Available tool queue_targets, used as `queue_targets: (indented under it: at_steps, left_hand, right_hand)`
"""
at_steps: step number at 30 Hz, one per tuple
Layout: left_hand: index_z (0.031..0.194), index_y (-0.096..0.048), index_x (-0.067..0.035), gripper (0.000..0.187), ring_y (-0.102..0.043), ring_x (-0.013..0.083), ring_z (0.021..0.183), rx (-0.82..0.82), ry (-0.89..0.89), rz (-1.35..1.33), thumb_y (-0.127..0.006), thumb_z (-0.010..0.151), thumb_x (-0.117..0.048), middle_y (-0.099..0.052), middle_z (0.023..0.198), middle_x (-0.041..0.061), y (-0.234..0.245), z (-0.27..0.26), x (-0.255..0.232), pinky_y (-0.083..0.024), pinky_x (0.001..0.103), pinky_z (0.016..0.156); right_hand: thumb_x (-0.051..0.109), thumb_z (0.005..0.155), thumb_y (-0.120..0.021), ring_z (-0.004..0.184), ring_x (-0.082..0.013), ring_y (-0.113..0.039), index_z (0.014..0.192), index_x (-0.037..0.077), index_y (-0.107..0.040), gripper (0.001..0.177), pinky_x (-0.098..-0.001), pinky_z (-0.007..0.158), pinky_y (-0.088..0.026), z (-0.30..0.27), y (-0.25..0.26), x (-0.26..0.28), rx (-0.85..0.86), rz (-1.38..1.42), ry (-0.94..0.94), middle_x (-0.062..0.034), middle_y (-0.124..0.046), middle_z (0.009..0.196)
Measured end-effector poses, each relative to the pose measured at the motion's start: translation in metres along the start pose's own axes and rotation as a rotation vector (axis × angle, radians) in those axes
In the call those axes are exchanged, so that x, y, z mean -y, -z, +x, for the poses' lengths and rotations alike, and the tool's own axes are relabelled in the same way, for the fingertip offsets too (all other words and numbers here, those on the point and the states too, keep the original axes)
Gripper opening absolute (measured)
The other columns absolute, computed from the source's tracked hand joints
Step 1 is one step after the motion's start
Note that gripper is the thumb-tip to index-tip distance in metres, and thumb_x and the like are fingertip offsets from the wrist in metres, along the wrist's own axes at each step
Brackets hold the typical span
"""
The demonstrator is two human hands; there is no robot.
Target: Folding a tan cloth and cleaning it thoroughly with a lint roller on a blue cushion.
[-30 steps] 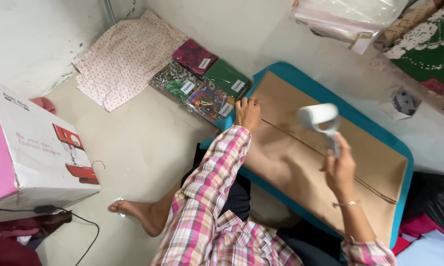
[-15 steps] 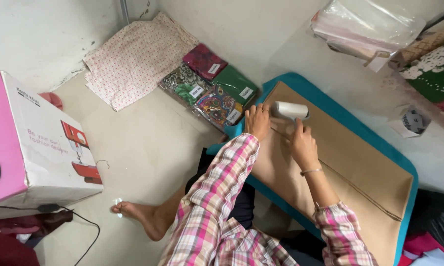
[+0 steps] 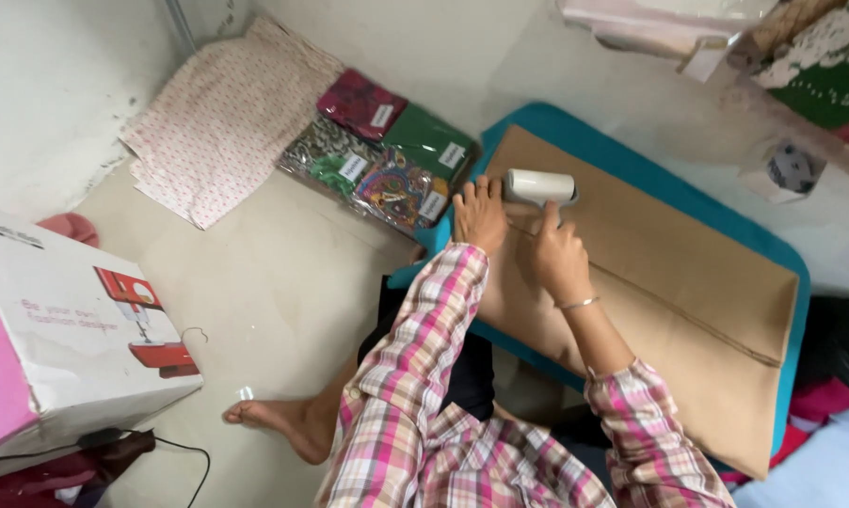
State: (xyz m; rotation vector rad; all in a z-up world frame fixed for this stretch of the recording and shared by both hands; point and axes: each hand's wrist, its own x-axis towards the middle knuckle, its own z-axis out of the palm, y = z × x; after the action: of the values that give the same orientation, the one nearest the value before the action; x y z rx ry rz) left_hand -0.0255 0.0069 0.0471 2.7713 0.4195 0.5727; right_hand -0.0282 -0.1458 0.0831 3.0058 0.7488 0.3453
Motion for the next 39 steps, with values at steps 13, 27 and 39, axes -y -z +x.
queue_targets:
  at_steps: [13, 27, 39]
  left_hand:
    - [0.139, -0.05, -0.016, 0.043, -0.046, 0.0279, 0.104, 0.004, -0.03, 0.085, -0.049, 0.097, -0.026, -0.049, 0.126, 0.01, -0.025, 0.005, 0.004, -0.036, 0.044, 0.082]
    - [0.145, -0.043, -0.008, 0.072, -0.047, 0.0284, 0.107, 0.056, -0.031, 0.017, -0.052, 0.092, -0.055, -0.048, 0.131, 0.011, -0.017, 0.003, 0.001, -0.039, 0.046, 0.086]
    - [0.146, -0.043, -0.006, 0.073, -0.048, 0.029, 0.106, 0.039, -0.037, 0.04, -0.054, 0.092, -0.054, -0.047, 0.132, 0.011, -0.017, 0.005, 0.0, -0.04, 0.047, 0.084]
  right_hand:
    - [0.005, 0.089, -0.052, 0.07, -0.0352, -0.075, 0.147, -0.005, -0.05, 0.058, -0.0437, 0.047, -0.061, 0.073, -0.048, -0.056, -0.132, -0.146, -0.081, -0.0222, -0.066, 0.083]
    - [0.004, 0.095, -0.049, 0.077, -0.0398, -0.076, 0.147, -0.012, -0.047, 0.055, -0.0503, 0.054, -0.062, 0.045, -0.04, -0.109, 0.044, -0.068, -0.172, -0.0311, -0.069, 0.085]
    - [0.02, 0.089, -0.051, 0.054, -0.0246, -0.07, 0.142, 0.006, -0.057, 0.056, -0.0397, 0.045, -0.059, -0.092, 0.0, -0.097, -0.166, -0.397, -0.167, -0.0043, -0.05, 0.074]
